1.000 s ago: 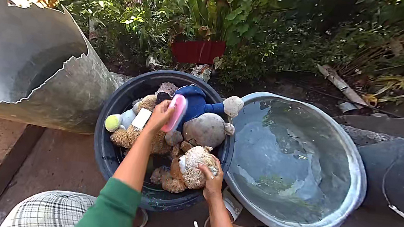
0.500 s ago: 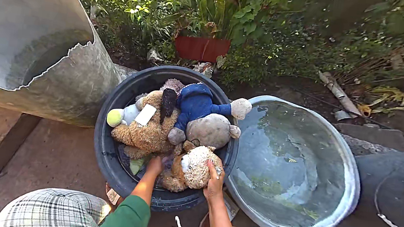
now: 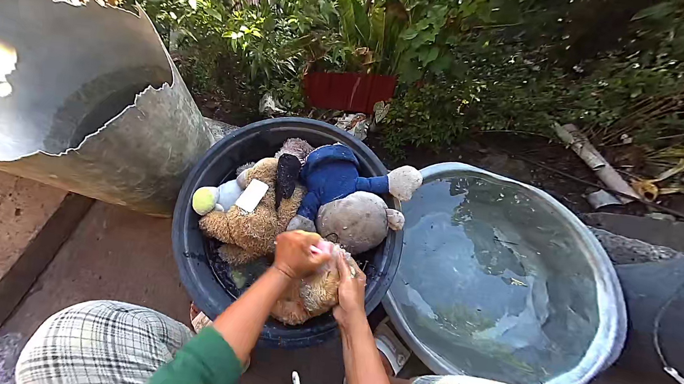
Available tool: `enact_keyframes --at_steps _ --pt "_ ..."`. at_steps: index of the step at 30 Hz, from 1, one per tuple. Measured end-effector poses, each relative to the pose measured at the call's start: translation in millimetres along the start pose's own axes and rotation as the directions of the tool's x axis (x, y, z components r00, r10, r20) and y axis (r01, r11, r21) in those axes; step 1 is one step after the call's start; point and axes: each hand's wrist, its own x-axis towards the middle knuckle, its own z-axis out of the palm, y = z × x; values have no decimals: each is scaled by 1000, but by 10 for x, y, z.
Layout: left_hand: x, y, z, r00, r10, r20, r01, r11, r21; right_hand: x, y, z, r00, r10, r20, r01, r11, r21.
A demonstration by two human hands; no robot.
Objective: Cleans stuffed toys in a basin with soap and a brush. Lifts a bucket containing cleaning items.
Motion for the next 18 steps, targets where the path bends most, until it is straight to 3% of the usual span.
enact_keyframes --at_steps 1,2,3,4,5,7,8,10,11,12,13,14,16,18 --pt "84 -162 -71 981 -147 124 139 988 68 -7 -10 -11 1000 20 -10 -20 1000 -4" --pt "154 -230 -142 971 -199 132 189 978 87 19 -30 -14 1000 16 -12 -16 1000 -8" --pt "173 -175 -199 988 -150 24 149 988 38 39 -39 -2 1000 2 -1 -2 1000 -7" --pt "123 -45 -212 988 -29 -149 22 999 -47 17 -17 10 1000 -9 9 9 1000 -4" --pt "54 124 -184 946 96 -308 -142 981 -131 -24 19 10 999 -24 24 24 1000 1" --pt "-47 354 -61 881 229 -415 -338 917 -211 -82 32 9 994 -83 64 84 997 -1" --pt "-105 287 20 906 222 -361 -300 938 -176 -101 26 2 991 -107 75 108 994 -10" --pt "-167 -52 -1 998 -64 4 64 995 -81 -127 17 -52 994 -93 60 94 996 -11" --pt "-131 -233 -51 961 -224 161 226 974 7 -133 4 -79 996 -74 49 75 997 -7" --pt "-105 -329 -127 924 -311 221 303 950 73 -119 -4 -86 997 -66 46 66 998 -5" --pt "-94 -299 -216 936 -310 168 305 951 53 -86 -11 -65 997 -64 42 64 998 -2" --pt "-124 -164 -271 974 -227 23 228 973 -39 -80 8 -46 998 -56 33 56 998 -3" --pt "-234 240 -223 960 -25 -278 -49 965 -257 -123 74 -33 999 -36 0 36 999 -36" --pt "-355 458 -48 943 65 -326 -181 923 -340 -115 63 1 998 -57 -35 55 997 -55"
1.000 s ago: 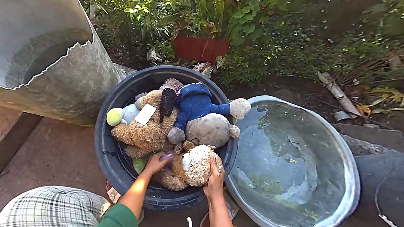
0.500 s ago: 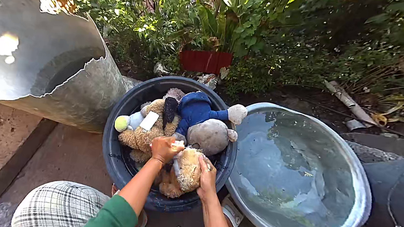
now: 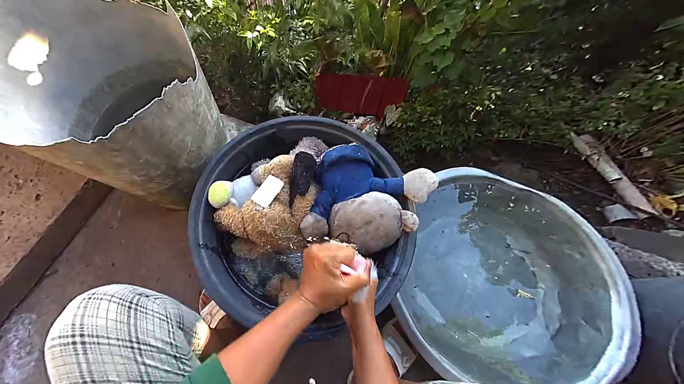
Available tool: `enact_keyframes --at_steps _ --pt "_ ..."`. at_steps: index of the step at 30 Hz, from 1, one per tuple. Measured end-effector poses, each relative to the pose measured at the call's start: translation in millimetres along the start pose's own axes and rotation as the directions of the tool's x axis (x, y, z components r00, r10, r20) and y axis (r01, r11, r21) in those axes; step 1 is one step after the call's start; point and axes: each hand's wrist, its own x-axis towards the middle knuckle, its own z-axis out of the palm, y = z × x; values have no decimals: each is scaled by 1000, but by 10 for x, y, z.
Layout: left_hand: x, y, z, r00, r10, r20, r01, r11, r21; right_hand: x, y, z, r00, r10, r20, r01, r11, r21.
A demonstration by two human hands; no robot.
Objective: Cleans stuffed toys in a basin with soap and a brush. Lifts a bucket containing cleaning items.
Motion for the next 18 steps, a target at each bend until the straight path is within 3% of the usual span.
enact_keyframes --at_steps 1,2,4,5,6,8,10,12,13,15,16,17,18 --pt "-156 -101 54 998 -40 43 38 998 59 -1 -5 0 999 10 -46 -10 1000 -16" --pt "-275 -256 31 973 -187 133 167 975 150 2 -29 -5 993 42 -107 -45 999 -27" --pt "-312 -591 -100 794 -552 256 445 814 375 25 -73 -26 971 112 -210 -114 993 1" --pt "-299 -659 -155 769 -599 224 481 773 414 38 -84 -17 962 128 -243 -128 992 13" --pt "-232 -586 -193 818 -548 172 461 806 371 65 -89 16 958 125 -258 -126 992 12" --pt "-134 -167 -145 975 -222 22 216 964 157 5 -24 40 957 121 -262 -125 992 -1" --pt "-97 110 46 996 12 -87 -17 998 -55 -37 7 39 960 105 -260 -100 994 33" --pt "-317 -65 155 997 -72 -24 72 997 -3 -59 -60 31 947 127 -295 -125 992 23" --pt "-428 -254 125 971 -230 65 224 970 90 -61 -94 19 936 162 -312 -166 986 16" --pt "-459 -538 2 805 -566 179 507 812 290 -68 -104 -7 923 199 -329 -206 978 13" --pt "-411 -557 -50 770 -619 155 554 769 320 -74 -88 -4 927 190 -324 -202 979 -1" --pt "-334 -472 -77 813 -575 92 533 799 280 -75 -71 6 935 169 -311 -184 983 -19" --pt "-264 -314 -78 895 -444 24 432 880 198 -97 -45 -1 945 146 -292 -163 986 -32"
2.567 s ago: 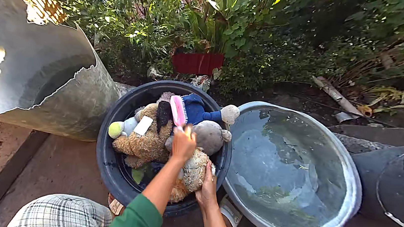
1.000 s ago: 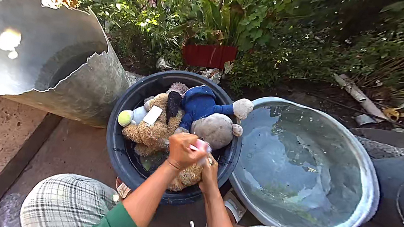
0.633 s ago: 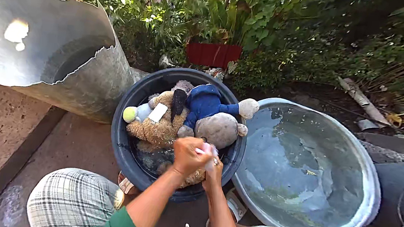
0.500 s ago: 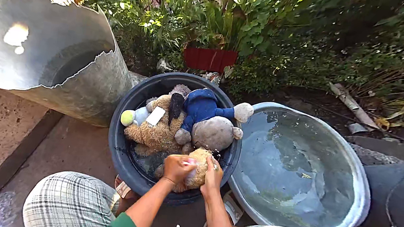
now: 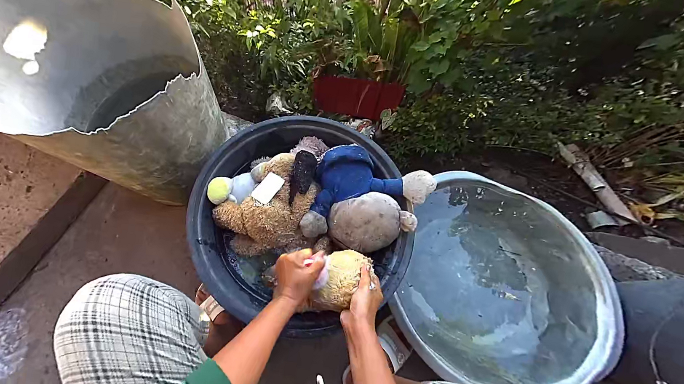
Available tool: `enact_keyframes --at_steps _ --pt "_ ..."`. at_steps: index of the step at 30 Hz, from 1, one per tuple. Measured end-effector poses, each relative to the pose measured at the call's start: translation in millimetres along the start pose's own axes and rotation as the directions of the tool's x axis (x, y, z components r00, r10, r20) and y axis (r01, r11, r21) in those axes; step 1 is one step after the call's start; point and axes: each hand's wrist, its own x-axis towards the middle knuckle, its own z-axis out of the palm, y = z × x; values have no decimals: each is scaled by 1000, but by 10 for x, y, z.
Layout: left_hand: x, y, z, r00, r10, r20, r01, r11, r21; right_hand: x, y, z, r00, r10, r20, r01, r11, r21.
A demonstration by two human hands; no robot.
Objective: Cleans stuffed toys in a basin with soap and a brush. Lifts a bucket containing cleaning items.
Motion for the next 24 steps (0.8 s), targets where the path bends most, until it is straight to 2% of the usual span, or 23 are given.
enact_keyframes --at_steps 2,3,4,5,6,7,8,9,10,11,12,14,15,16,18,19,20,21,22,23,24 --pt "-59 346 22 941 303 -152 -326 932 -161 -40 87 -57 995 -78 55 78 997 17" --pt "-87 402 79 904 393 -169 -421 888 -186 -51 124 -86 985 -135 104 132 991 40" --pt "-130 326 146 897 420 -139 -439 884 -162 -66 157 -121 970 -188 152 184 982 39" --pt "-178 148 176 928 369 -48 -372 923 -95 -87 188 -162 958 -221 181 222 975 18" --pt "-186 -48 141 972 210 109 -209 978 -19 -107 199 -206 955 -221 197 229 973 -16" --pt "-116 -209 60 961 -27 274 4 997 83 -118 202 -259 952 -217 216 233 971 -51" --pt "-18 -334 -10 915 -220 337 171 970 172 -133 211 -320 936 -234 262 265 960 -92" --pt "68 -370 -72 903 -296 311 243 950 199 -143 204 -379 903 -264 339 326 935 -142" --pt "125 -276 -152 927 -277 253 242 957 162 -153 192 -433 860 -282 425 394 897 -201" --pt "126 -81 -250 960 -187 207 171 981 95 -183 200 -500 823 -281 494 449 854 -262" --pt "79 119 -300 988 -21 153 20 1000 4 -224 209 -571 795 -272 541 493 811 -316" --pt "-21 360 -243 958 276 72 -263 952 -155 -283 179 -686 759 -255 599 556 733 -392" --pt "-76 320 -169 946 305 107 -284 943 -174 -302 143 -733 750 -224 622 563 710 -423" --pt "-130 175 -119 950 234 209 -209 969 -133 -317 121 -776 748 -181 638 556 696 -454" --pt "-78 -195 -99 920 -58 388 42 998 52 -291 90 -816 743 -114 660 545 676 -497" --pt "-2 -312 -114 888 -193 417 145 979 144 -275 70 -830 742 -98 663 538 678 -501" --pt "32 -363 -140 880 -255 400 191 963 192 -279 62 -838 745 -87 662 527 685 -503" --pt "46 -288 -192 908 -224 353 174 970 169 -270 47 -818 749 -82 657 511 702 -495" --pt "36 -93 -260 947 -111 301 87 992 90 -253 45 -795 752 -90 653 502 719 -480" --pt "-26 114 -289 971 64 230 -62 998 -19 -255 69 -796 753 -99 651 496 736 -461" --pt "-100 262 -254 961 231 150 -215 969 -118 -268 100 -817 748 -106 656 495 748 -443"
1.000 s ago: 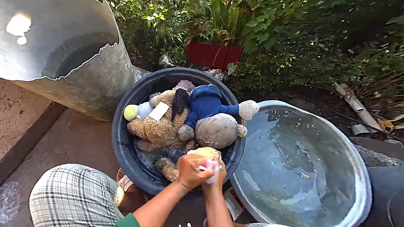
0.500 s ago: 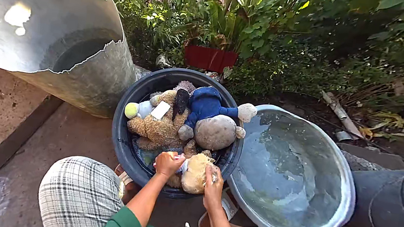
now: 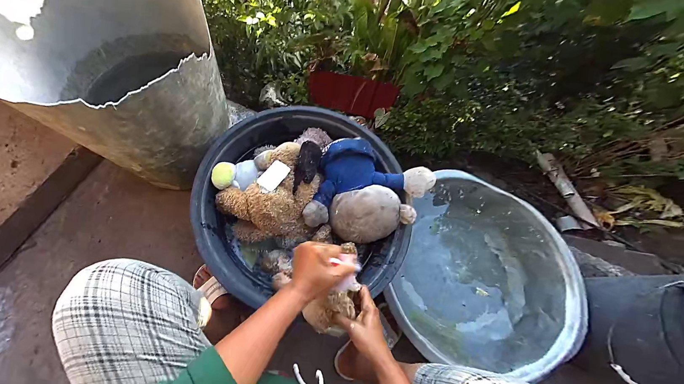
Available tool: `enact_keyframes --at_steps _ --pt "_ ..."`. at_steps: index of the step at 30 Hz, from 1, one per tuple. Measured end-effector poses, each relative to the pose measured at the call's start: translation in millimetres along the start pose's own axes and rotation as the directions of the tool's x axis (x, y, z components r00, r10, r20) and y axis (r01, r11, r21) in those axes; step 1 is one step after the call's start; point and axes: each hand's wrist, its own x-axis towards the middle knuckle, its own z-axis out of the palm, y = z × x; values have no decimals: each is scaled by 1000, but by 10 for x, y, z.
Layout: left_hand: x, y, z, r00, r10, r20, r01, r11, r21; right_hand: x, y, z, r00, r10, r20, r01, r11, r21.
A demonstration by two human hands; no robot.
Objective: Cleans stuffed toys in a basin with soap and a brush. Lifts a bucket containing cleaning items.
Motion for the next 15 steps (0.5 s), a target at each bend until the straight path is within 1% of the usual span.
enact_keyframes --at_steps 1,2,3,4,5,6,7,8,9,10,11,12,13,14,15 --pt "-16 59 91 994 103 -28 -104 993 -49 -12 12 -8 1000 -12 5 12 1000 2" --pt "-31 -3 165 995 99 12 -98 993 -63 -4 7 -28 1000 -15 20 15 1000 -8" --pt "-54 -167 183 993 -12 118 15 1000 -26 4 -3 -38 999 -5 33 6 1000 -24" --pt "-47 -382 164 959 -177 222 168 984 57 16 -16 -48 999 11 41 -10 999 -32" --pt "-17 -602 136 896 -342 283 308 938 159 29 -17 -55 999 23 40 -21 999 -34" --pt "-4 -761 113 843 -456 285 395 885 248 24 -11 -54 999 30 34 -29 999 -22" --pt "21 -784 76 829 -497 257 428 859 282 33 -9 -54 999 32 19 -32 999 -3" --pt "63 -648 24 861 -461 216 409 879 246 53 -10 -56 999 32 -1 -32 999 26" --pt "78 -424 -14 923 -351 161 326 931 163 49 -2 -47 999 37 -19 -35 997 64" --pt "59 -217 0 977 -195 91 190 980 62 17 19 -29 999 44 -30 -41 994 97" --pt "32 -89 80 999 -47 10 48 998 -37 -13 36 -14 998 56 -35 -50 990 135" --pt "4 -44 176 999 26 -23 -28 994 -104 -11 40 -4 997 69 -46 -59 982 181" --pt "-44 -111 261 1000 26 5 -25 994 -107 7 42 15 993 96 -63 -79 968 236" --pt "-101 -260 298 996 -42 76 46 998 -51 28 45 45 988 131 -83 -102 950 295" --pt "-116 -429 270 966 -183 181 179 983 42 56 39 68 979 172 -107 -123 926 358"
